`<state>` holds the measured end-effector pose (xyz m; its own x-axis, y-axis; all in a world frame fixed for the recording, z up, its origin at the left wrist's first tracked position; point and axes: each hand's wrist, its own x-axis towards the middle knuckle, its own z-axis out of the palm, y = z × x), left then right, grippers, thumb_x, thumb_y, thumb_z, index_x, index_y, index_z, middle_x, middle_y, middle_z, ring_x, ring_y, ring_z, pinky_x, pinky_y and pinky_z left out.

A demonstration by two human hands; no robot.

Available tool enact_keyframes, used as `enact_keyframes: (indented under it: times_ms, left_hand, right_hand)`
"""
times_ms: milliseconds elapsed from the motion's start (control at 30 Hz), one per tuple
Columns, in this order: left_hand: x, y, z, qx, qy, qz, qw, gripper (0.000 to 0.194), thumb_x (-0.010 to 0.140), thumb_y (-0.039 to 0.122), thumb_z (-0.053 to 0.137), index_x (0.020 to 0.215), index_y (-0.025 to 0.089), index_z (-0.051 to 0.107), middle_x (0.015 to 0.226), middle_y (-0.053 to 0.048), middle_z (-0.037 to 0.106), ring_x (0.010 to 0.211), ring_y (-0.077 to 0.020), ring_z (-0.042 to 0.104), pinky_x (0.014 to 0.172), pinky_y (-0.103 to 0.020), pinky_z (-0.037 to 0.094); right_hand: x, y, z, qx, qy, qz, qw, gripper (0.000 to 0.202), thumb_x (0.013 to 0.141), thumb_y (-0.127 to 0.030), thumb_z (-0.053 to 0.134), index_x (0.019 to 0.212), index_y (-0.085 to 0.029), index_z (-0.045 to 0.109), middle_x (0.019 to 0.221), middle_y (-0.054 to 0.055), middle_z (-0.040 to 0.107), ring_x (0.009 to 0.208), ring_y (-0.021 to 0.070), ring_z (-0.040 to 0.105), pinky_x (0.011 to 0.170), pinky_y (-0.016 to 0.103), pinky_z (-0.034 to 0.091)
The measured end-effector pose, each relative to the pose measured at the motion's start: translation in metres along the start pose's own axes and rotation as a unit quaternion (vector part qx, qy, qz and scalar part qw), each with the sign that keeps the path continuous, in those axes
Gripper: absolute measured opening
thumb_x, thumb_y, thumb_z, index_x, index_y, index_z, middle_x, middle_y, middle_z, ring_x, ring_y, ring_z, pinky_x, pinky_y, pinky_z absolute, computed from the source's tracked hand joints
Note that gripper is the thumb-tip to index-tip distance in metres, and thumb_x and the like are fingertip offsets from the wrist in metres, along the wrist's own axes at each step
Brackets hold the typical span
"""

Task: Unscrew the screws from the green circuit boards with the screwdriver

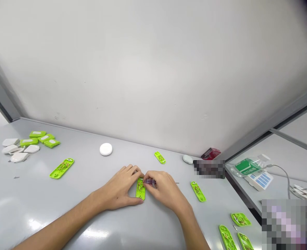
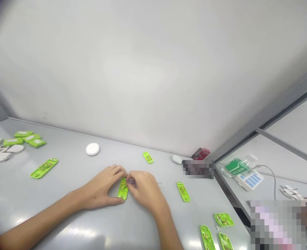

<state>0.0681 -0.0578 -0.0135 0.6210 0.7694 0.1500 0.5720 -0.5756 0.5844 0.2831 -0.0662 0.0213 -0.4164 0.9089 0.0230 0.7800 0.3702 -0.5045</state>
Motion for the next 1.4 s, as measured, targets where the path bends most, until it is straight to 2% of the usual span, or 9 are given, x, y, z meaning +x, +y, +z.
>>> enact_keyframes:
  times_ms: [133, 233, 300, 600, 733, 800, 1033, 1400]
  left_hand:
    - [0.0007, 0.0004, -0.0001, 0.004, -0.006, -0.001, 1.0, 0.044, 0.084, 0.053, 0.073, 0.113, 0.022, 0.06, 0.117, -0.005, 0.058, 0.104, -0.0215, 0.053, 0.095, -0.037, 0.045]
    - [0.0004, 0.0003, 0.0001, 0.003, -0.009, -0.004, 1.0, 0.043, 0.085, 0.052, 0.071, 0.115, 0.023, 0.06, 0.119, -0.005, 0.058, 0.105, -0.0221, 0.052, 0.097, -0.038, 0.045]
    - [0.0, -0.0004, 0.0005, 0.001, -0.007, 0.0, 1.0, 0.044, 0.085, 0.052, 0.071, 0.116, 0.023, 0.06, 0.12, -0.005, 0.058, 0.106, -0.0223, 0.051, 0.097, -0.038, 0.045]
    - [-0.0001, -0.0011, 0.0012, 0.001, -0.008, -0.002, 1.0, 0.044, 0.085, 0.053, 0.072, 0.114, 0.022, 0.06, 0.118, -0.005, 0.058, 0.105, -0.0213, 0.052, 0.096, -0.037, 0.044]
    - [0.0004, -0.002, 0.0024, 0.002, 0.001, 0.007, 1.0, 0.046, 0.086, 0.056, 0.07, 0.115, 0.022, 0.061, 0.119, -0.005, 0.058, 0.105, -0.0208, 0.052, 0.096, -0.036, 0.045]
    - [0.0003, -0.0025, 0.0028, 0.002, 0.003, 0.013, 1.0, 0.046, 0.086, 0.056, 0.07, 0.117, 0.022, 0.061, 0.12, -0.005, 0.058, 0.106, -0.0205, 0.052, 0.096, -0.035, 0.044]
    - [-0.0001, -0.0035, 0.0028, 0.003, 0.002, 0.014, 1.0, 0.045, 0.086, 0.055, 0.071, 0.115, 0.022, 0.061, 0.118, -0.005, 0.058, 0.104, -0.0207, 0.052, 0.094, -0.035, 0.044]
    - [-0.0004, 0.0, 0.002, -0.008, -0.008, -0.01, 1.0, 0.044, 0.084, 0.051, 0.073, 0.116, 0.023, 0.059, 0.121, -0.004, 0.057, 0.109, -0.0216, 0.051, 0.098, -0.036, 0.043]
  right_hand:
    - [-0.0011, -0.002, -0.0015, 0.008, -0.003, -0.003, 1.0, 0.014, 0.091, -0.014, 0.062, 0.096, -0.024, 0.071, 0.084, -0.002, 0.072, 0.076, 0.0157, 0.062, 0.07, 0.027, 0.037]
    - [-0.0006, -0.0036, -0.0006, -0.005, 0.008, 0.019, 1.0, 0.002, 0.092, -0.025, 0.068, 0.094, -0.024, 0.068, 0.081, -0.002, 0.071, 0.074, 0.0158, 0.06, 0.067, 0.027, 0.034]
    - [0.0004, -0.0037, 0.0006, -0.019, 0.011, 0.025, 0.999, 0.007, 0.096, -0.028, 0.065, 0.091, -0.023, 0.067, 0.082, -0.001, 0.071, 0.073, 0.0154, 0.059, 0.067, 0.027, 0.033]
    - [0.0014, -0.001, -0.0001, -0.01, -0.017, 0.01, 1.0, 0.012, 0.094, -0.016, 0.061, 0.098, -0.024, 0.07, 0.088, -0.002, 0.072, 0.078, 0.0131, 0.061, 0.071, 0.024, 0.035]
    - [0.0009, -0.0028, -0.0003, -0.022, -0.008, 0.023, 0.999, 0.003, 0.095, -0.025, 0.066, 0.095, -0.023, 0.068, 0.083, -0.003, 0.071, 0.076, 0.0137, 0.06, 0.069, 0.025, 0.033]
    - [0.0013, -0.003, -0.0001, -0.028, -0.004, 0.031, 0.999, 0.009, 0.096, -0.029, 0.066, 0.091, -0.022, 0.067, 0.083, -0.002, 0.071, 0.075, 0.0137, 0.06, 0.068, 0.025, 0.033]
    - [0.0021, -0.0005, -0.0008, -0.012, -0.015, 0.015, 1.0, 0.01, 0.093, -0.017, 0.061, 0.094, -0.023, 0.069, 0.087, -0.003, 0.072, 0.078, 0.0124, 0.061, 0.071, 0.024, 0.035]
    - [0.0018, 0.0051, -0.0035, 0.03, -0.027, 0.018, 0.999, 0.014, 0.096, -0.022, 0.057, 0.101, -0.025, 0.07, 0.097, -0.001, 0.074, 0.085, 0.0149, 0.064, 0.073, 0.024, 0.038]
